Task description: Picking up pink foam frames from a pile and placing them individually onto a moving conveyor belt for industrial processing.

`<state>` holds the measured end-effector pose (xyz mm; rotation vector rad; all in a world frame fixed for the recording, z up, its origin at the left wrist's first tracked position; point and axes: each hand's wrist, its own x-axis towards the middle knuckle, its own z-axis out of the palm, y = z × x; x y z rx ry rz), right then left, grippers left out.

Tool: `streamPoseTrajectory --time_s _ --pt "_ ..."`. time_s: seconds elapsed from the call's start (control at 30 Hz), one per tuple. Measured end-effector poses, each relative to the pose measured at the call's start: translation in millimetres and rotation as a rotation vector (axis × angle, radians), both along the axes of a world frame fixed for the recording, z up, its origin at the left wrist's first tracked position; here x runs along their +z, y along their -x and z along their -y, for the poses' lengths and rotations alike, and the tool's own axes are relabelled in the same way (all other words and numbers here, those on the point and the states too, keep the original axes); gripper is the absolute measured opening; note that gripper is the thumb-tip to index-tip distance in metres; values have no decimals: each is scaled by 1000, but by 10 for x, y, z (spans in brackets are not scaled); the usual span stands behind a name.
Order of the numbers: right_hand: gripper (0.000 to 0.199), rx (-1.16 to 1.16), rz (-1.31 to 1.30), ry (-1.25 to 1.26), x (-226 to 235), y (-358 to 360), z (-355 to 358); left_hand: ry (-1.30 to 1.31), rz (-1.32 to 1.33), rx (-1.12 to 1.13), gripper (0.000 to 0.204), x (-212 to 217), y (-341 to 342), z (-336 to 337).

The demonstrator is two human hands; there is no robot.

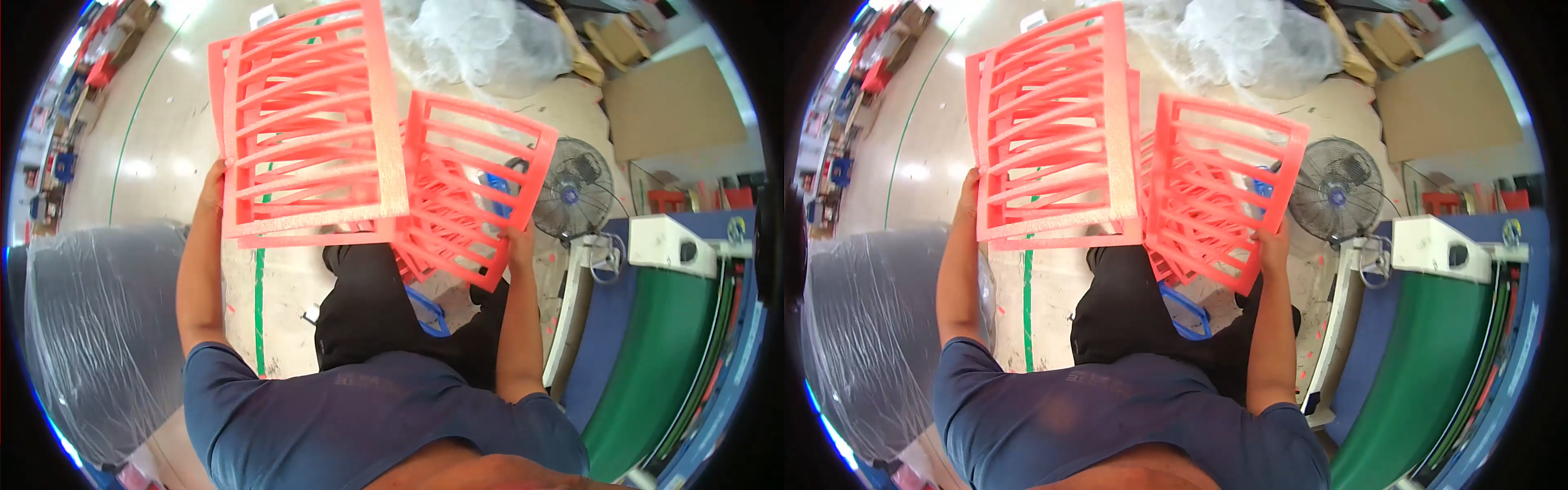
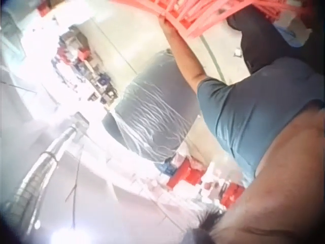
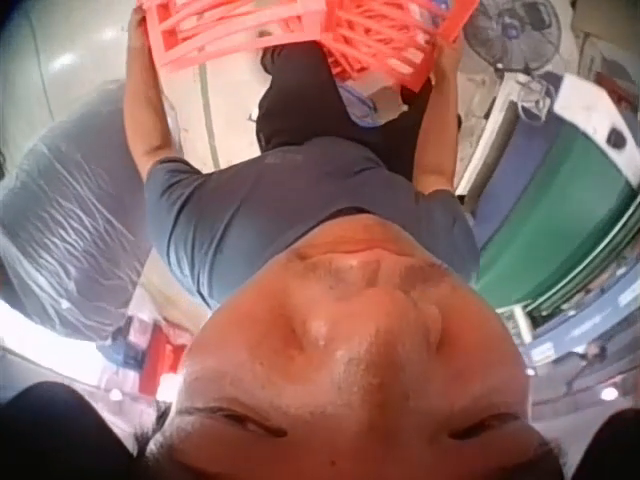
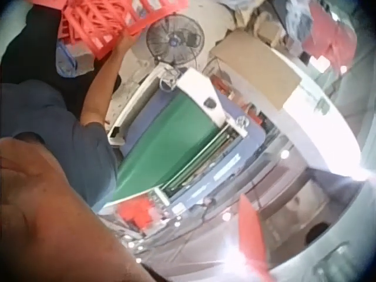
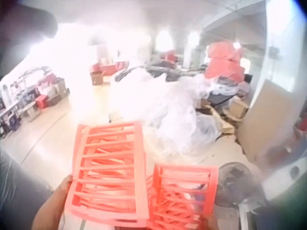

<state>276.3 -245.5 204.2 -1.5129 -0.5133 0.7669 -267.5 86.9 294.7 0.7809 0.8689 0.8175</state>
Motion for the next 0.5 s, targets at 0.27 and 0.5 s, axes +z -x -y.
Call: streamPoseTrajectory --time_s 0.27,0.5 --pt "42 -168 715 334 1352 498 852 67 279 -272 68 -941 -1101 426" --pt "47 -295 1138 669 1053 724 1587 -45 87 -543 95 -1103 -2536 1535"
